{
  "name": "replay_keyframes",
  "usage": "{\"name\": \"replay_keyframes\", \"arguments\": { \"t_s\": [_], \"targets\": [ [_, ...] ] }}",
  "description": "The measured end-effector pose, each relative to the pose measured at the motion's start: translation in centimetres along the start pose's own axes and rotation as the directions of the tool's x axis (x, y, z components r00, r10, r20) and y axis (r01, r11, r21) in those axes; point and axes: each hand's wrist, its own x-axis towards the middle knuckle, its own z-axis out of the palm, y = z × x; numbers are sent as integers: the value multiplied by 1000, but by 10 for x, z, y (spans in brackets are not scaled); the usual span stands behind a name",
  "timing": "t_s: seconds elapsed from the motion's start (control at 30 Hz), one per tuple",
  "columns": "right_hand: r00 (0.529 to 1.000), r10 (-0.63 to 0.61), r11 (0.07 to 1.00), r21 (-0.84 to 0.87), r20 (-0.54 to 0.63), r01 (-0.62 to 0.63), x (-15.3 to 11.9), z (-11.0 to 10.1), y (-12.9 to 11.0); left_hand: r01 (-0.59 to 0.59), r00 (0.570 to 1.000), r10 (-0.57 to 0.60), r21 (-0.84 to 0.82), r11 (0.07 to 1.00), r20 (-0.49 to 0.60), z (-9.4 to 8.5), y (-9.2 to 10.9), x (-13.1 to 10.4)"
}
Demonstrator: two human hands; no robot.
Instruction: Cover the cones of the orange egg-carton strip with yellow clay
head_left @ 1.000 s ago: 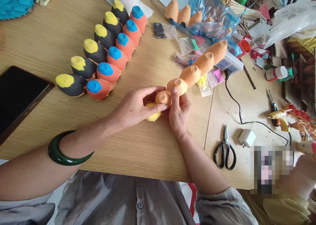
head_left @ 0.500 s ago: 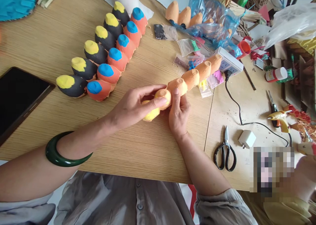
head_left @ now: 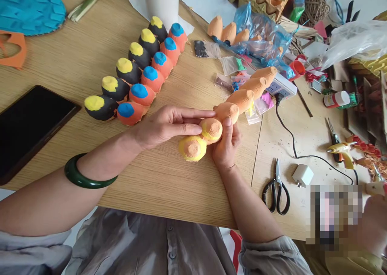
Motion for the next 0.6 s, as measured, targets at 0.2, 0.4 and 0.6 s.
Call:
{"name": "replay_keyframes", "arguments": {
  "t_s": [0.2,0.4,0.6],
  "targets": [
    [998,14,995,102,56,-20,0,0,3,-2,999,2,-1,1000,47,-8,-4,2],
    [992,23,998,47,126,-29,0,-3,4,-14,1000,15,80,997,-11,-3,-4,2],
    [992,2,1000,-16,129,0,4,-4,-6,-62,998,64,81,995,-17,5,-5,2]
  ]
}}
